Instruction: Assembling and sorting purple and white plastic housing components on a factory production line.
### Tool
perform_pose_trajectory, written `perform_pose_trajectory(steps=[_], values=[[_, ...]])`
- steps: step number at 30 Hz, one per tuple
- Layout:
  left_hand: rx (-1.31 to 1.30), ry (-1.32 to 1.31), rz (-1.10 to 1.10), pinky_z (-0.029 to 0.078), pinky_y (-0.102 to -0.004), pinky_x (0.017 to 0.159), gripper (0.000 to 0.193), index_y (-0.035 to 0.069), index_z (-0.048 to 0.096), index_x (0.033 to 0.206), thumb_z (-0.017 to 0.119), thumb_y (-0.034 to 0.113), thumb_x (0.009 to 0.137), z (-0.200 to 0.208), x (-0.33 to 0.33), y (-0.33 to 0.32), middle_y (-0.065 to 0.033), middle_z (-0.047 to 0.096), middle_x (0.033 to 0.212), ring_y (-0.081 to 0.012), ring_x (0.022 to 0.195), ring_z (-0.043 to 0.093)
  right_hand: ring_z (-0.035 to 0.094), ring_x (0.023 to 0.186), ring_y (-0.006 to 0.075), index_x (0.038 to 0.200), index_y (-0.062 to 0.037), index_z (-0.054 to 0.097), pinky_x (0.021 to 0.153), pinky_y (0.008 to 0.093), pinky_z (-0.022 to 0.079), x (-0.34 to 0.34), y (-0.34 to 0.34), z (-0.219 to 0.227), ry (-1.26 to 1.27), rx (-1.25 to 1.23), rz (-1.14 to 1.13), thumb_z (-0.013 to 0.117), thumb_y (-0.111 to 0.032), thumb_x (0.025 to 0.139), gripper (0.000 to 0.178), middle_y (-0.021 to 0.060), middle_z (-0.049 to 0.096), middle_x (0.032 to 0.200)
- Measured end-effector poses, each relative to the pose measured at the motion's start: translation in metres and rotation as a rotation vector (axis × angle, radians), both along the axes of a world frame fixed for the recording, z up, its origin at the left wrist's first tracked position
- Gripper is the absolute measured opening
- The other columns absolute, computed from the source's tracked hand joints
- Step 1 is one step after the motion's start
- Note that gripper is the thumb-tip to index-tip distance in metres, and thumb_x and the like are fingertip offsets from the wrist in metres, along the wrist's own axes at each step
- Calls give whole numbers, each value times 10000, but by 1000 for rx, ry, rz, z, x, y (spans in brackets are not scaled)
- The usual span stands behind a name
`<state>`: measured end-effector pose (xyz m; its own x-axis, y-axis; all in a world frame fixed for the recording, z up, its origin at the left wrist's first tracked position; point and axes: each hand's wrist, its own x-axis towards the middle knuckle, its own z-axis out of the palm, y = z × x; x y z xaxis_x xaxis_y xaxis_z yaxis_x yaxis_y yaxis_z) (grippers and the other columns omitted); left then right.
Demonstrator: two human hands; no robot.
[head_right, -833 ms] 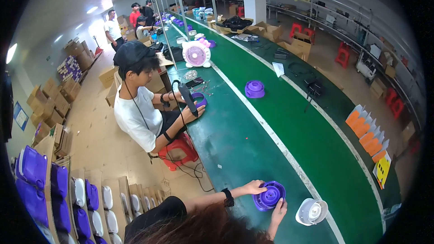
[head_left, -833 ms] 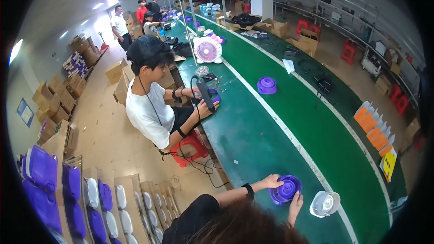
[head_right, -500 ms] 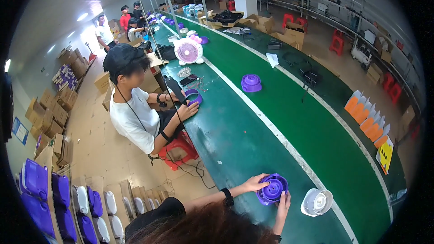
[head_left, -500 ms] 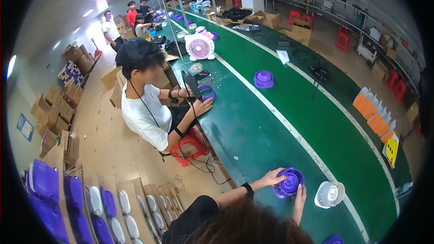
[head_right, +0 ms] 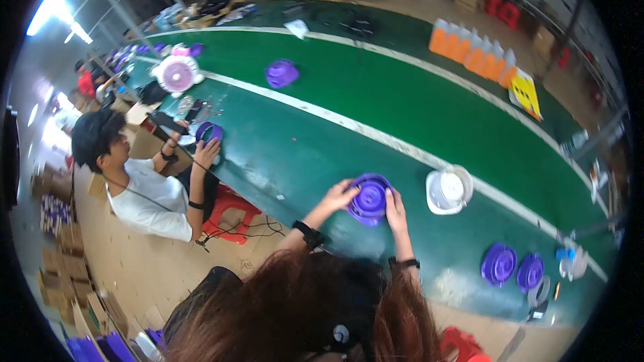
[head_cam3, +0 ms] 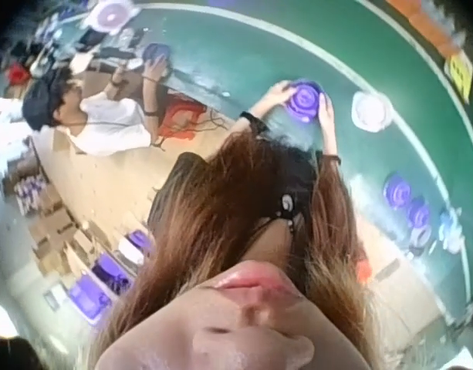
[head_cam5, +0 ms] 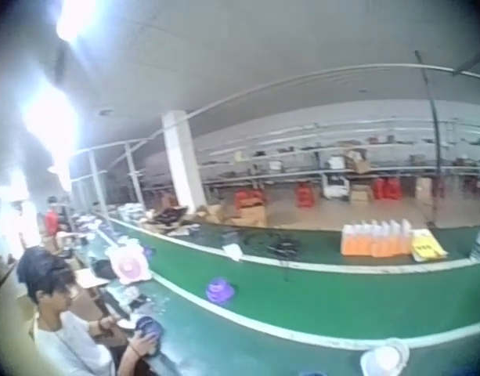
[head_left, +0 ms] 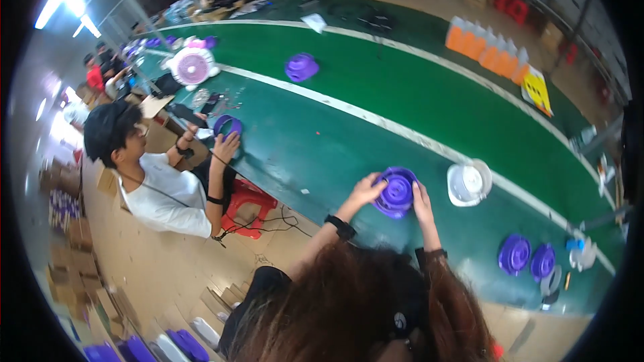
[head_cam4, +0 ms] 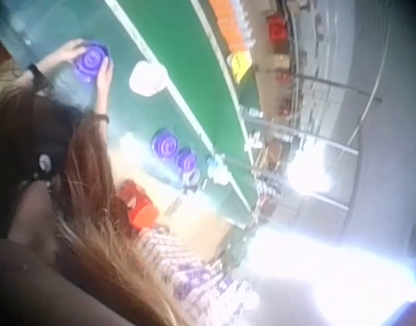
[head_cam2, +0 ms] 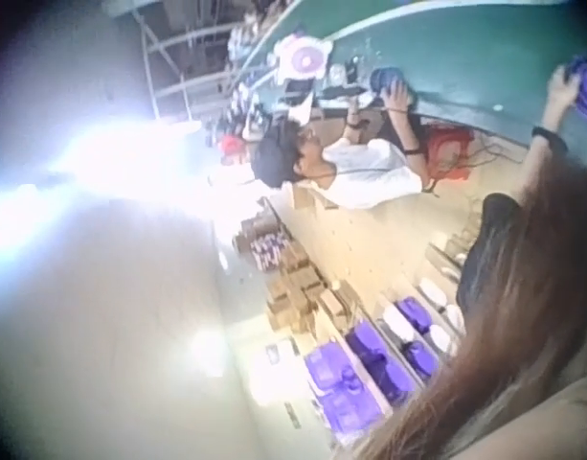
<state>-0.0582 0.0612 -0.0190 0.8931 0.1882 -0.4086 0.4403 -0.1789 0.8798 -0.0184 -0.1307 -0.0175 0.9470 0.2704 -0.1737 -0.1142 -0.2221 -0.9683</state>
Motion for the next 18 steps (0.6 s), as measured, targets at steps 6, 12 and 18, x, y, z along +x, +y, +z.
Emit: perform_pose_trajectory(steps=[6,12,18], values=[[-209,34,-85,514,-370,689,641,73,354,1289,475,489,817,15,-13,6,-157,524,1126,-255,946,559,401,1168,298,1232,41,379,984,324,282,-14,-7,4,52,-67,-6,333,-488,879,637,237,439,1219],[-219,98,-58,456,-452,819,609,87,334,1303,445,471,843,28,-20,0,-165,432,1239,-287,1102,463,386,1181,304,1238,42,370,987,328,276,-21,-8,5,33,-74,-5,308,-498,879,651,240,425,1230],[-194,85,-84,449,-446,833,616,61,341,1291,437,478,847,34,-15,6,-165,433,1235,-286,1115,455,397,1170,290,1228,33,387,985,320,272,-14,-2,3,18,-131,-31,269,-473,899,615,220,450,1210]])
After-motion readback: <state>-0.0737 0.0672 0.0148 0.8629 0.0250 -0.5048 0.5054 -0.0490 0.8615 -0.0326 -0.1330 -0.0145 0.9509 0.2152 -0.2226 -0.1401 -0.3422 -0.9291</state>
